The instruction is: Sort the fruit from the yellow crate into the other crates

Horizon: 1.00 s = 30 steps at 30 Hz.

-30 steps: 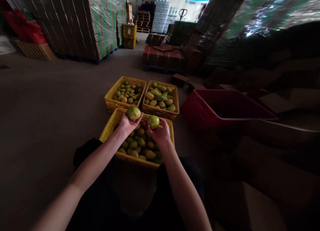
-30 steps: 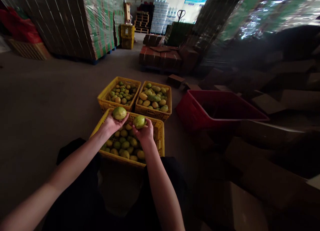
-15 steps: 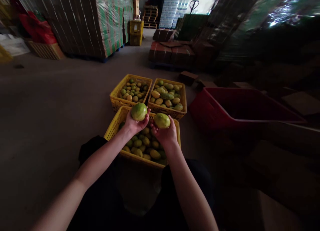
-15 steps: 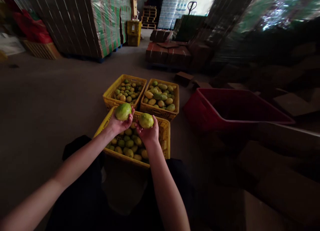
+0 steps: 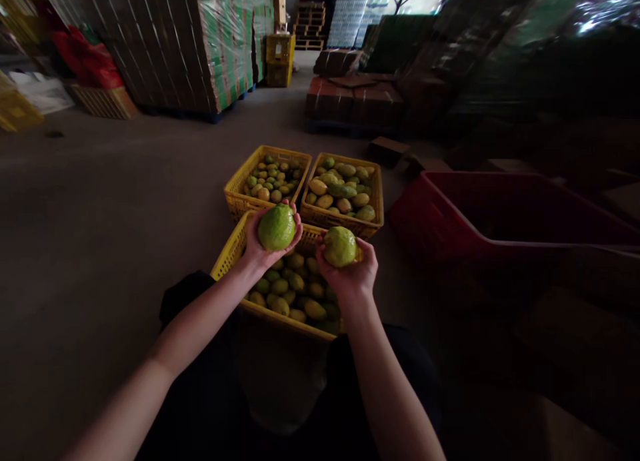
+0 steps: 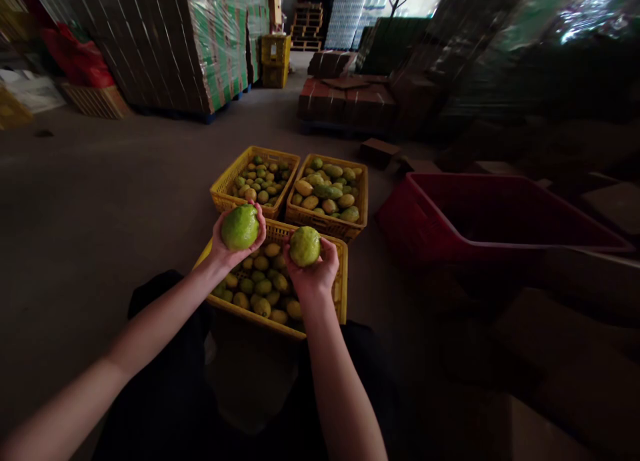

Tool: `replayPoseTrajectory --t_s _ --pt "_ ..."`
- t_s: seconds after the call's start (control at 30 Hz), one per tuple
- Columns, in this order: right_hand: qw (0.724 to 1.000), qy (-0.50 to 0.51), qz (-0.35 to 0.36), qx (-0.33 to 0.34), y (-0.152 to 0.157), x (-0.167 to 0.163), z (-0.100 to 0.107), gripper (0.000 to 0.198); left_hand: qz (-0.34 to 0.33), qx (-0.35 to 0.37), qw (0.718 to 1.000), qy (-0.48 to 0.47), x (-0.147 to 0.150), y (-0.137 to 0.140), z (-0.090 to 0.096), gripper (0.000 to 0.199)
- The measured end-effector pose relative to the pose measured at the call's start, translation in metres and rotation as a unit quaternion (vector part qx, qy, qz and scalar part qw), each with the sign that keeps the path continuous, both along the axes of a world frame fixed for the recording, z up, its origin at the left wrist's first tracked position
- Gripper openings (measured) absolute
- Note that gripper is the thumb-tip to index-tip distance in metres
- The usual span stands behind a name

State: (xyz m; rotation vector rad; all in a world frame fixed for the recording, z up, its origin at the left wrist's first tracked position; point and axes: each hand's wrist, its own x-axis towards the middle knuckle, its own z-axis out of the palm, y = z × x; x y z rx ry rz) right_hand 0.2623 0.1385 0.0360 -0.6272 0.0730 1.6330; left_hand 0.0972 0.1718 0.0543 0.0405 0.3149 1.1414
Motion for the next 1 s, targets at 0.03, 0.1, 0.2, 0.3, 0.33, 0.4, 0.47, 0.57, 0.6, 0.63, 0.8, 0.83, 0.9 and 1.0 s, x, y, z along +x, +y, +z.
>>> replayPoseTrajectory --t_s 0.03,0.1,0.2,0.3,0.33,0.4,0.47,0.57,0.6,0.63,0.8,0.83,0.9,1.0 --pt "1.000 0.000 0.000 -0.005 0.000 0.000 0.001 0.037 0.008 0.001 1.000 0.004 0.001 0.000 -0.001 0.039" --pt "1.000 0.002 0.003 -0.018 0.000 -0.001 0.004 0.035 0.030 0.000 0.999 0.017 0.004 0.000 -0.001 0.038" --pt "1.000 0.000 0.010 -0.028 0.000 -0.004 0.006 0.031 0.039 0.003 0.999 0.019 0.008 0.001 0.000 0.037" --pt "0.999 -0.019 0.026 -0.026 0.000 -0.006 0.004 0.025 0.013 0.002 1.000 -0.005 0.010 0.002 -0.001 0.034" --pt "0.999 -0.026 0.034 -0.020 0.000 -0.006 0.004 0.024 0.005 0.000 1.000 -0.013 0.011 0.003 -0.001 0.033" --pt "0.998 -0.041 0.053 0.007 -0.001 -0.006 0.005 0.023 -0.003 0.004 1.000 -0.011 0.013 0.003 -0.002 0.032" --pt "0.995 -0.063 0.061 0.043 -0.004 -0.006 0.010 0.024 0.000 0.020 0.999 0.026 0.013 0.002 -0.001 0.031" --pt "0.987 -0.121 0.056 0.091 -0.010 -0.005 0.019 0.026 -0.013 0.064 0.993 0.094 0.013 -0.002 0.003 0.030" --pt "0.982 -0.142 0.053 0.112 -0.012 -0.005 0.022 0.026 -0.022 0.082 0.991 0.105 0.012 -0.003 0.004 0.031" --pt "0.976 -0.162 0.051 0.138 -0.014 -0.004 0.023 0.026 -0.032 0.097 0.989 0.109 0.012 -0.005 0.005 0.034" --pt "0.950 -0.200 0.058 0.234 -0.020 -0.002 0.021 0.020 -0.053 0.079 0.990 0.103 0.013 -0.008 0.004 0.045" --pt "0.950 -0.196 0.064 0.234 -0.021 -0.003 0.020 0.019 -0.054 0.078 0.991 0.100 0.013 -0.008 0.003 0.046" --pt "0.951 -0.192 0.077 0.229 -0.021 -0.003 0.019 0.019 -0.053 0.082 0.991 0.092 0.014 -0.007 0.002 0.047" --pt "0.945 -0.202 0.086 0.243 -0.022 -0.006 0.020 0.021 -0.043 0.059 0.994 0.083 0.016 -0.006 0.001 0.046"
